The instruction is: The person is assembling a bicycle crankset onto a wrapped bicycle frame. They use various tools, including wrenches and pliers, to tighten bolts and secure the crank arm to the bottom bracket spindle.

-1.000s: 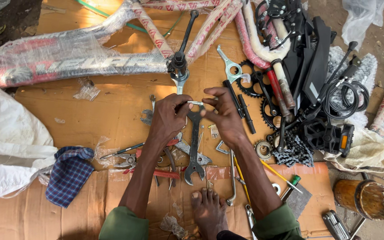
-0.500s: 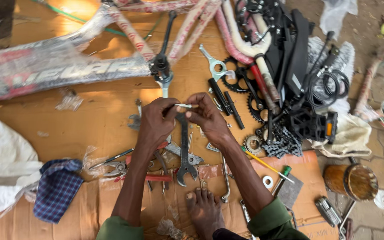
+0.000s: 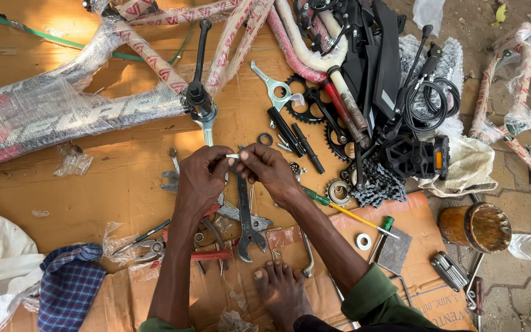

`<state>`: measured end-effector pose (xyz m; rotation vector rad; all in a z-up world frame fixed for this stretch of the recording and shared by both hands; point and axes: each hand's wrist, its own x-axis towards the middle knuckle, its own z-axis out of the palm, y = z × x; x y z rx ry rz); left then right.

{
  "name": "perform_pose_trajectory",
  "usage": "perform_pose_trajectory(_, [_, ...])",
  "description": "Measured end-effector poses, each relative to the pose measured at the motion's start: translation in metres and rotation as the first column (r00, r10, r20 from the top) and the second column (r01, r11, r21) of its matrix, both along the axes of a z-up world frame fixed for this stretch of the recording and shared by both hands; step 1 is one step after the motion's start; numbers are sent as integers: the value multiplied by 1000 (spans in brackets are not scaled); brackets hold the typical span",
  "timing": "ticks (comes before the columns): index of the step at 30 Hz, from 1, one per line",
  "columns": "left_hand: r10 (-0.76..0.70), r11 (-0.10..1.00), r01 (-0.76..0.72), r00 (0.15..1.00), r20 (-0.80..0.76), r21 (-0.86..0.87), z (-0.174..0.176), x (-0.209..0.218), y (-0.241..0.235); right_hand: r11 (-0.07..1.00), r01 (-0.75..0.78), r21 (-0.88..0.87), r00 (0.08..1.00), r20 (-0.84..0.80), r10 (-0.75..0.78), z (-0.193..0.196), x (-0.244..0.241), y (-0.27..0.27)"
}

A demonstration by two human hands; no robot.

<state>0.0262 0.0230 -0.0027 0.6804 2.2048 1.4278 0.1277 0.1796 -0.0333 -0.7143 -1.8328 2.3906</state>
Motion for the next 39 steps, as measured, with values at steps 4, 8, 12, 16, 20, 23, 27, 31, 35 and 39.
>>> perform_pose_trajectory(4, [-67,996,69,997,-38,48,-5,0,2,999,23,25,999,46,-24,-5,7,1])
perform_pose_trajectory(8, [-66,995,67,998,18,-76,-10,3,-3,991,4,134,999,49,-10,-5,11,-3])
perform_pose_trajectory(12, [-150,989,150,989,-18,-5,-13,-2,2,890,-93,447,992,116,45,-9,14,8])
perform_pose_trajectory(16, [207,976,-189,963,-172,111,-22,-26,11,361,-157,919,984,175,-18,-26,17,7])
perform_pose_trajectory(20, [405,908,-340,860,-311,244,-36,-87,41,127,-190,974,982,190,17,-39,23,2])
perform_pose_trajectory(23, [294,945,-269,948,-121,186,-40,-134,61,118,-149,982,989,149,11,-41,24,-1])
perform_pose_trajectory(27, [75,991,-99,968,240,87,-34,-166,73,113,-129,985,992,130,3,-37,23,-1])
perform_pose_trajectory(31, [26,947,-158,906,423,281,-24,-173,74,188,-181,965,980,192,-43,-38,18,2])
perform_pose_trajectory(35, [40,921,-179,927,374,345,-18,-165,70,310,-135,941,986,158,-48,-44,21,6])
perform_pose_trajectory(39, [22,940,-96,975,223,326,-11,-158,67,387,-54,920,989,104,-108,-49,23,19])
